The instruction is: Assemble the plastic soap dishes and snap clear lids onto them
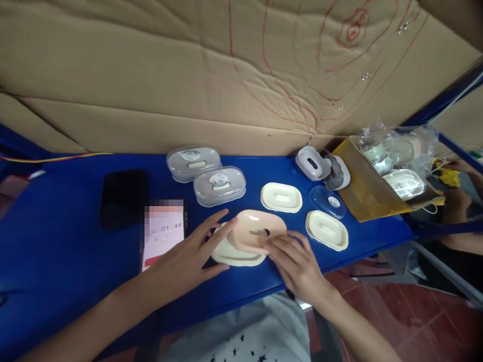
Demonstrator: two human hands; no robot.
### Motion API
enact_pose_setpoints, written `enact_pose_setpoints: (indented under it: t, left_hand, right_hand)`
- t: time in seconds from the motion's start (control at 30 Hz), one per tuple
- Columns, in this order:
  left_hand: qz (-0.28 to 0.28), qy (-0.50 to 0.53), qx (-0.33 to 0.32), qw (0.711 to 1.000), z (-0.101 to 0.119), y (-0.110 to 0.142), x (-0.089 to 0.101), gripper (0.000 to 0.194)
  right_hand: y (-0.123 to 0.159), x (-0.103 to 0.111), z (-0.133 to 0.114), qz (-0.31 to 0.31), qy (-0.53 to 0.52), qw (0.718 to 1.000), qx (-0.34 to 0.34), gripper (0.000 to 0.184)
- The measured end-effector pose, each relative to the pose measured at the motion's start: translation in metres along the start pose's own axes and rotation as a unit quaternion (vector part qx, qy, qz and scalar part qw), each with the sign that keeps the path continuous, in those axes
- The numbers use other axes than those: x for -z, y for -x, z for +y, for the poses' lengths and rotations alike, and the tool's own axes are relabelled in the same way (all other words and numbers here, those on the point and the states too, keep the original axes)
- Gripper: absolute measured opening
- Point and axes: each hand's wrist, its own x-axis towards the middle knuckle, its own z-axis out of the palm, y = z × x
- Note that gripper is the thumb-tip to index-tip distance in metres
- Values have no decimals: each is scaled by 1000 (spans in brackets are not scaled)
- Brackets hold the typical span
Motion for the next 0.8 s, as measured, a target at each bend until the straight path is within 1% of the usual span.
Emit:
enact_pose_setpoints:
  t: [0.1, 0.17, 0.27, 0.37, 0.47, 0.63, 0.73, 0.8]
  left_hand:
    - [11, -1, -28, 1000, 1, 0, -2, 90]
    - [18, 7, -42, 999, 1, -1, -2, 85]
    - [20, 7, -41, 999, 2, -4, 0, 78]
    - [19, -14, -53, 998, 4, -4, 2, 79]
    - [22, -20, -63, 998, 4, -2, 2, 80]
    - [13, -2, -37, 999, 0, 1, -1, 74]
    - [2, 9, -26, 1000, -1, 1, -2, 79]
    - [3, 5, -32, 999, 0, 0, 0, 75]
  right_hand:
    - [-1, -13, -15, -18, -9, 1000, 18, 46]
    - [-3, -21, -19, -24, 1, 999, 28, 44]
    - [-2, -27, -20, -30, 32, 998, 50, 43]
    - [1, -29, -19, -47, 56, 995, 65, 46]
    - [2, -30, -17, -55, 60, 994, 73, 46]
    - [3, -32, -17, -39, 51, 994, 90, 42]
    - [3, -32, -16, -54, 37, 993, 94, 43]
    - [1, -29, -7, -64, 7, 994, 91, 45]
